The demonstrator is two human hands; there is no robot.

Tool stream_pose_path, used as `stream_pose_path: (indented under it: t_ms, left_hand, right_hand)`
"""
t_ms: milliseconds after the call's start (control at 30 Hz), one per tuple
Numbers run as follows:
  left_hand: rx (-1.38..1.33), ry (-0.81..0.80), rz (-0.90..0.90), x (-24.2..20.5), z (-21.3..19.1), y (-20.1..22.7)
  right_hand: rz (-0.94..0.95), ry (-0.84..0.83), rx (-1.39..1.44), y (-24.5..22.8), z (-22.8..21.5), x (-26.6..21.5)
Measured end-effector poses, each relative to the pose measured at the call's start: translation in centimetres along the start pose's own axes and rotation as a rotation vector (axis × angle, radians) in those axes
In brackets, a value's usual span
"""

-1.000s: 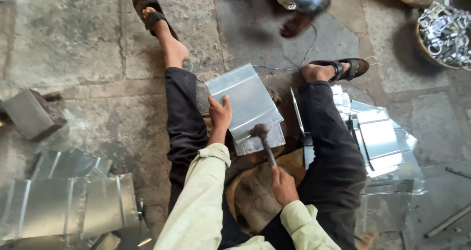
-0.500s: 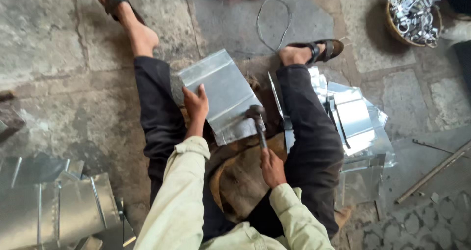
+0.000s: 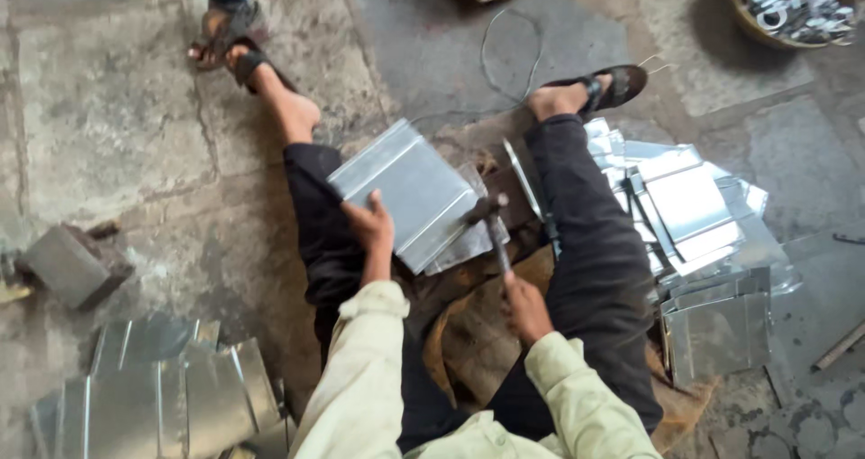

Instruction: The person sits on the floor and uses a hammer to strike a rectangular metal sheet placed on a wooden block. They repeatedly hit the sheet to flatten it, occasionally adjusting its position and flipping it over to work on different areas.

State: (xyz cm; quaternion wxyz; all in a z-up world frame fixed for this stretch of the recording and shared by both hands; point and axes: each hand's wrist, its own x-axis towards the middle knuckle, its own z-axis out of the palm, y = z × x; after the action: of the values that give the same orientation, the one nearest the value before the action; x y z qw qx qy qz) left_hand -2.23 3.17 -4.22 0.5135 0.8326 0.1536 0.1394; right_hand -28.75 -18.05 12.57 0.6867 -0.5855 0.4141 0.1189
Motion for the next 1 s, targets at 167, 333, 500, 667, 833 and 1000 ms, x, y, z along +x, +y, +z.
stream_pose_path:
  t_ms: [167,333,500,667,833,1000]
  left_hand:
    - [0.081,0.312,0.268,-1.1,-4.7,5.4]
    - [0.031,-0.228,0.685,-7.5,-7.6,12.5]
    - [0.448,-0.497,1.058,-11.3,-8.4,13.5]
    - [0.521,-0.677,0.92,-12.1,-10.4,11.9]
    - [0.607,-0.823,0.775,-11.9,-13.1,14.7]
    - [0.79,-0.881,0.641,-13.9,-14.5,15.7]
  right_hand:
    - [0.127,-0.1,0.204,0.3,0.9,-0.9]
    - [0.224,-0.147,0.342,0.8,0.3,1.9]
    - [0.18,-0.173,0.364,2.3,-0.3,0.5]
    - [0.254,-0.168,0.39,3.6,-2.1,-2.2]
    - [0.205,-0.141,0.329,4.0,-2.0,-0.9]
    - [-0.087,-0.073,0.075,4.8,-1.3,0.2]
